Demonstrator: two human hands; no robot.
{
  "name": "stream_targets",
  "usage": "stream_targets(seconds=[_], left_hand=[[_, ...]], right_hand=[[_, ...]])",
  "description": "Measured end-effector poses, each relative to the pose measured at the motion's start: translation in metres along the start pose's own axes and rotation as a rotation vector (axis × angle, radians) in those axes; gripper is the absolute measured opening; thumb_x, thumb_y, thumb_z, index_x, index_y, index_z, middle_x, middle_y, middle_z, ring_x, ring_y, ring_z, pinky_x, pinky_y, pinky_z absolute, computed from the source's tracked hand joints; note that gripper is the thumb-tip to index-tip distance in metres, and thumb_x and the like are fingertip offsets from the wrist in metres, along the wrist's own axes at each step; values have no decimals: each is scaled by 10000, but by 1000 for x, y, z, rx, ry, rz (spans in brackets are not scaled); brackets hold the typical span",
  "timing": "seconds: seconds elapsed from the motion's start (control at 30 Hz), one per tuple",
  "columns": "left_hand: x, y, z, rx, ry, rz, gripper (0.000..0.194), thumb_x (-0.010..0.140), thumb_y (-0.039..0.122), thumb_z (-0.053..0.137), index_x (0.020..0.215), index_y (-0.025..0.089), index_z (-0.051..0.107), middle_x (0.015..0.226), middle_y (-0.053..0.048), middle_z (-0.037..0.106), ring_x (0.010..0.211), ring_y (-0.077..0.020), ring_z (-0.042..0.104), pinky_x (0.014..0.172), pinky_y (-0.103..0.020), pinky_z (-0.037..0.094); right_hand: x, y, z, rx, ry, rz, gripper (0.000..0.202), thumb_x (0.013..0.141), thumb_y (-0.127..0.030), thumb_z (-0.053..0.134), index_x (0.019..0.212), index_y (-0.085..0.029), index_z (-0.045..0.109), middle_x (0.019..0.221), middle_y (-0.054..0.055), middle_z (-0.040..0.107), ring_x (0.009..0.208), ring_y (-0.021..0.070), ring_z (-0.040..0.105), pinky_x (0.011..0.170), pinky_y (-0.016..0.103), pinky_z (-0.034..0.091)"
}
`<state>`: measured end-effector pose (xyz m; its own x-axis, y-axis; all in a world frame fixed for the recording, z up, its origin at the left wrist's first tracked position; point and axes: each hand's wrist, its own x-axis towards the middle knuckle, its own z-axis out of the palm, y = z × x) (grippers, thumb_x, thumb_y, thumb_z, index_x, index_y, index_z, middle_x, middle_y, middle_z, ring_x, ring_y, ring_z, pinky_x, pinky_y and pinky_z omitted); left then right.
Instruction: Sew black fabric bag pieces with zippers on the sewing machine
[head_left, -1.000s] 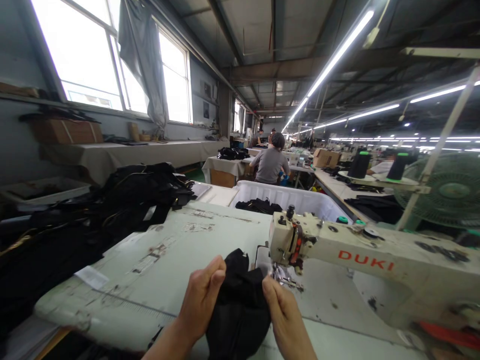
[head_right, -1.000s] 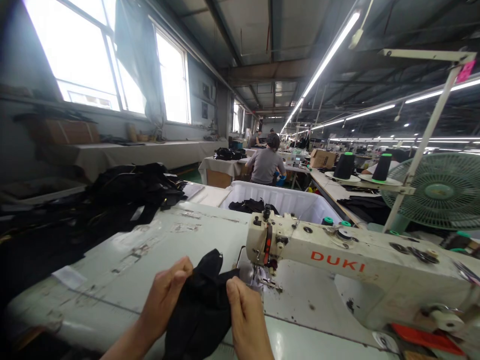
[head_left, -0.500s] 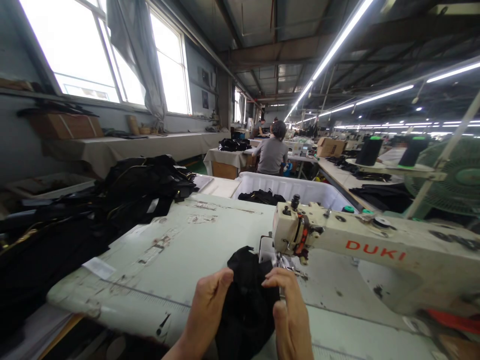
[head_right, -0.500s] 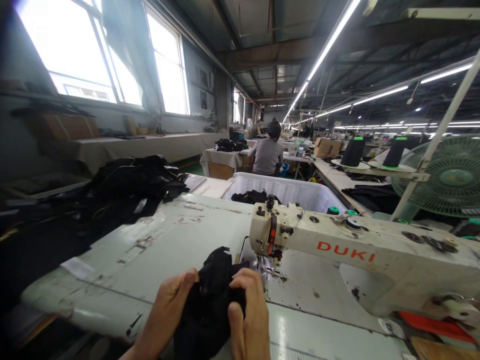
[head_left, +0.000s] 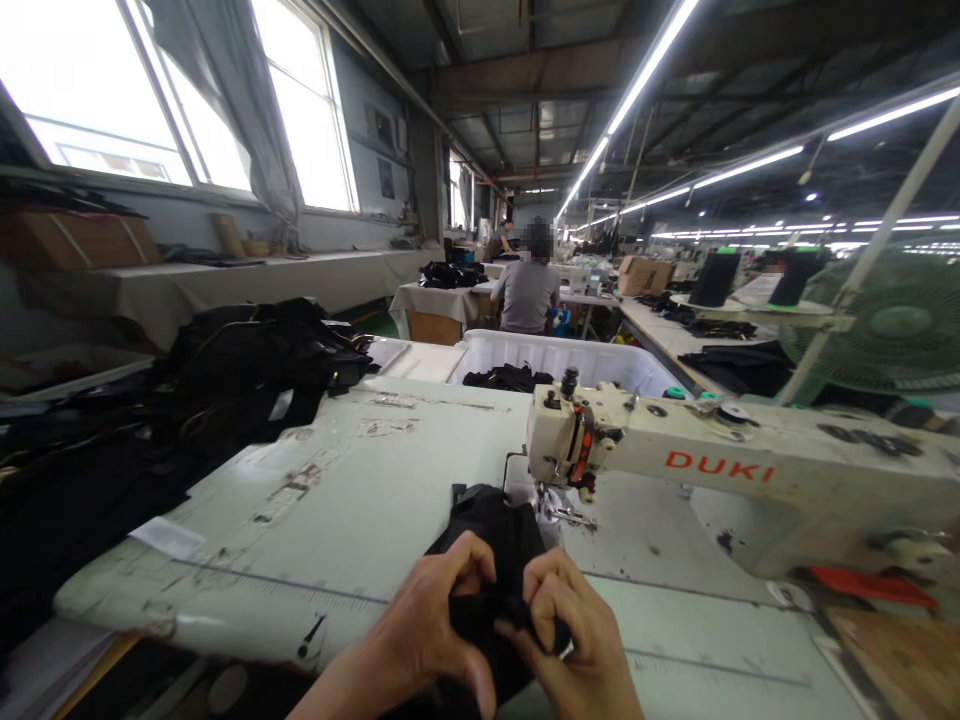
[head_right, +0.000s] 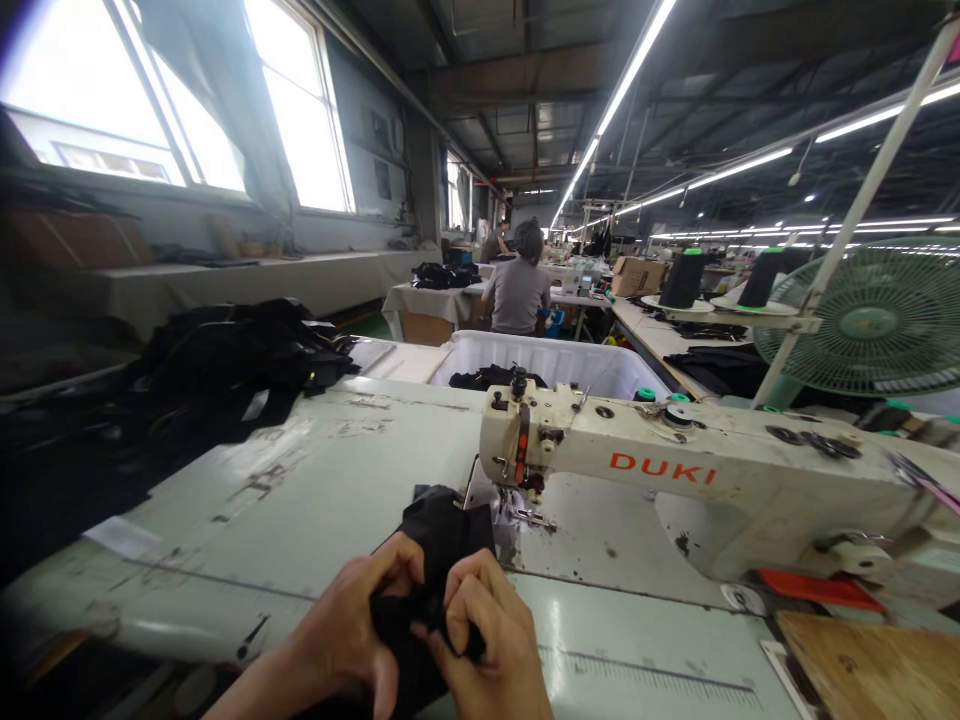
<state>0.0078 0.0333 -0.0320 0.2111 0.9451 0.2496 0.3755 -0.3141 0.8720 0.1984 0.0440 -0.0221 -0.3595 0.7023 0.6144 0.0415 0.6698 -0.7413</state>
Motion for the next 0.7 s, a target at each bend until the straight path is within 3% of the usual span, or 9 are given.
stream_targets(seconds=[0.1, 0.17, 0.23, 0.33, 0.5, 0.63, 0.7], left_hand=[[0, 0, 0, -31, 23, -51, 764, 352, 785, 774, 748, 194, 493, 561, 108, 342, 527, -92, 237, 449, -216, 175], [0, 3, -1, -52, 46, -48, 690, 428, 754, 779, 713, 181, 520, 555, 104, 343, 523, -90, 243, 454, -213, 187], [1, 6, -1, -42, 61, -18, 633, 483, 724, 782, 687, 171, 553, 548, 97, 364, 514, -87, 263, 457, -209, 206], [2, 10, -2, 32, 97, 85, 514, 581, 638, 804, 681, 167, 627, 575, 66, 453, 525, -98, 364, 484, -201, 280], [-2, 17, -5, 74, 152, 249, 212, 876, 420, 671, 871, 227, 757, 850, -35, 584, 766, -161, 604, 685, -224, 473], [-6, 24, -4, 41, 172, 249, 178, 947, 289, 587, 891, 218, 740, 858, -36, 622, 791, -151, 632, 713, -207, 481], [-7, 27, -1, 36, 179, 223, 218, 965, 271, 552, 839, 195, 712, 803, -26, 633, 745, -139, 626, 680, -197, 467]], right_hand=[[-2, 0, -3, 40, 48, 153, 412, 705, -105, 778, 711, -232, 386, 774, -58, 492, 672, 110, 477, 609, 209, 377], [-3, 1, -5, 46, 12, 275, 426, 602, -85, 839, 789, -239, 487, 752, -73, 514, 653, 112, 485, 603, 211, 383], [-5, 1, -7, 19, -42, 300, 351, 614, -93, 829, 800, -231, 564, 690, -79, 516, 625, 112, 490, 589, 212, 377], [-7, 3, -8, -46, 0, 264, 175, 738, -160, 742, 691, -210, 581, 624, -69, 480, 569, 105, 466, 541, 219, 343], [-9, 5, -8, -124, 150, 258, 289, 788, -245, 733, 620, -209, 500, 585, -71, 409, 523, 103, 408, 507, 236, 310], [-7, 2, -13, -199, 191, 85, 341, 791, -293, 772, 616, -213, 490, 625, -53, 434, 574, 120, 468, 544, 237, 377], [-6, 2, -15, -223, 145, -5, 259, 740, -321, 823, 731, -218, 586, 747, -18, 535, 684, 151, 561, 610, 241, 457]])
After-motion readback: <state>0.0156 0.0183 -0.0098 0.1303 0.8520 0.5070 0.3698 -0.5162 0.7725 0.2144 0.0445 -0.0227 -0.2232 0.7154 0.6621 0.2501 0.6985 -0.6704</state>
